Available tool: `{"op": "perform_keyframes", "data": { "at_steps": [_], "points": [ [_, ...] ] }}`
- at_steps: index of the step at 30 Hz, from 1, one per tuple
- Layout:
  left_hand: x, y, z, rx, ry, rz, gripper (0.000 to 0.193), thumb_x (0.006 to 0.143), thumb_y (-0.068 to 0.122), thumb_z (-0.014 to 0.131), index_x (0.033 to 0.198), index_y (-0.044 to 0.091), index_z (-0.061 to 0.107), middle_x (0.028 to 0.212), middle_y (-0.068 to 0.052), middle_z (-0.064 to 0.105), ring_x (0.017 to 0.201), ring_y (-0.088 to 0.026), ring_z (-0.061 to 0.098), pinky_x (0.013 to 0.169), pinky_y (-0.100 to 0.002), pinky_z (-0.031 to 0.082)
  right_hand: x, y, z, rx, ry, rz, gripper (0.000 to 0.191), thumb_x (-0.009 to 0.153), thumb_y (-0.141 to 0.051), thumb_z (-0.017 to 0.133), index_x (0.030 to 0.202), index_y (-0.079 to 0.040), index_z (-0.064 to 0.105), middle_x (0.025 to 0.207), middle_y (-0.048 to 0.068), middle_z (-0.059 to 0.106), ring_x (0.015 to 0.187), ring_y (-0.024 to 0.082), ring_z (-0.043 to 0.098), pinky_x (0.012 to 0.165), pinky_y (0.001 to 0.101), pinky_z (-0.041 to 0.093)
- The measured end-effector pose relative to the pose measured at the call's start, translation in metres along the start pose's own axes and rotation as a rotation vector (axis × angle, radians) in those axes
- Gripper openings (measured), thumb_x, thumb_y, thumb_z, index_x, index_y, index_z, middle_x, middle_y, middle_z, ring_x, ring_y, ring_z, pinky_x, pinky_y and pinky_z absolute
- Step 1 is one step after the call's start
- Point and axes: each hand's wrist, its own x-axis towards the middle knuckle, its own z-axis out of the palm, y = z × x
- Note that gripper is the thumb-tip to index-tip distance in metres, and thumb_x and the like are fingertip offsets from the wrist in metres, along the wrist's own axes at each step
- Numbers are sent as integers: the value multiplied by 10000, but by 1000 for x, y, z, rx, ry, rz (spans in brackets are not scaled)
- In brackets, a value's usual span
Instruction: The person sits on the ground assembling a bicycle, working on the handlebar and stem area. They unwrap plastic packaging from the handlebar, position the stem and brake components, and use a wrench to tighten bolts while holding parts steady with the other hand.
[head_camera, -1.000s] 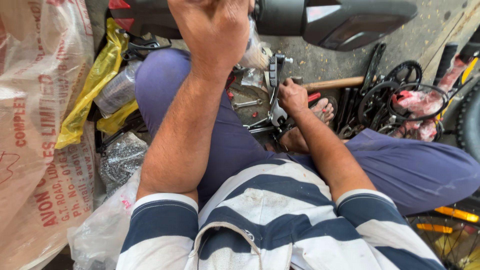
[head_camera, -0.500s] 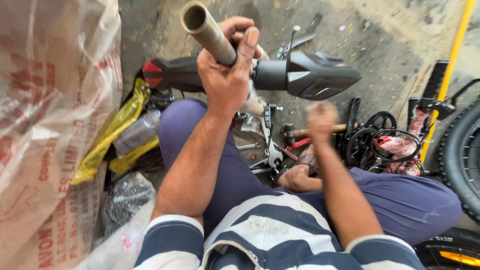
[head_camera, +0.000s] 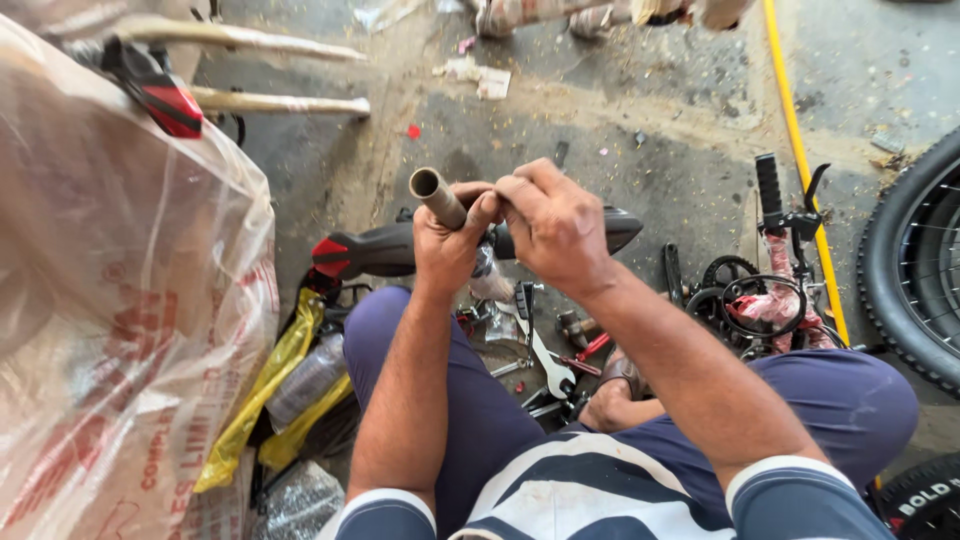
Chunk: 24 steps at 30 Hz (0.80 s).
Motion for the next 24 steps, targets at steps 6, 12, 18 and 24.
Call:
{"op": "perform_keyframes", "data": {
  "at_steps": [6, 12, 18, 24],
  "points": [
    [-2, -3, -10, -62, -41, -26, 142, 992, 58, 745, 1092, -42, 732, 946, -76, 751, 869, -133, 704, 803, -274, 576, -10, 2, -2, 3, -16, -19, 184, 892, -13, 737, 1061, -87, 741, 1023, 128, 720, 832, 308, 731, 712, 383, 580],
    [-4, -9, -9, -21, 74, -31, 148, 978, 39, 727, 1109, -31, 724, 963, -78, 770, 895, -125, 724, 830, -267, 591, -13, 11, -1, 354, -107, 204, 204, 915, -99, 805, 1081, -23, 714, 966, 112, 762, 862, 237, 769, 765, 330, 579],
    [-5, -9, -10, 54, 61, -11, 174, 986, 50, 741, 1139, -32, 747, 991, -51, 757, 900, -91, 686, 811, -243, 561, -8, 16, 1, 323, -112, 100, 189, 899, -62, 801, 1079, -20, 760, 988, 132, 762, 881, 252, 758, 786, 343, 581],
    [-5, -10, -13, 61, 12, -32, 176, 984, 41, 742, 1148, -22, 753, 1008, -46, 761, 903, -85, 677, 802, -240, 555, -3, 25, 3, 327, -140, 104, 177, 861, -56, 838, 1020, -25, 770, 945, 128, 763, 851, 236, 758, 769, 337, 581]
  ]
}}
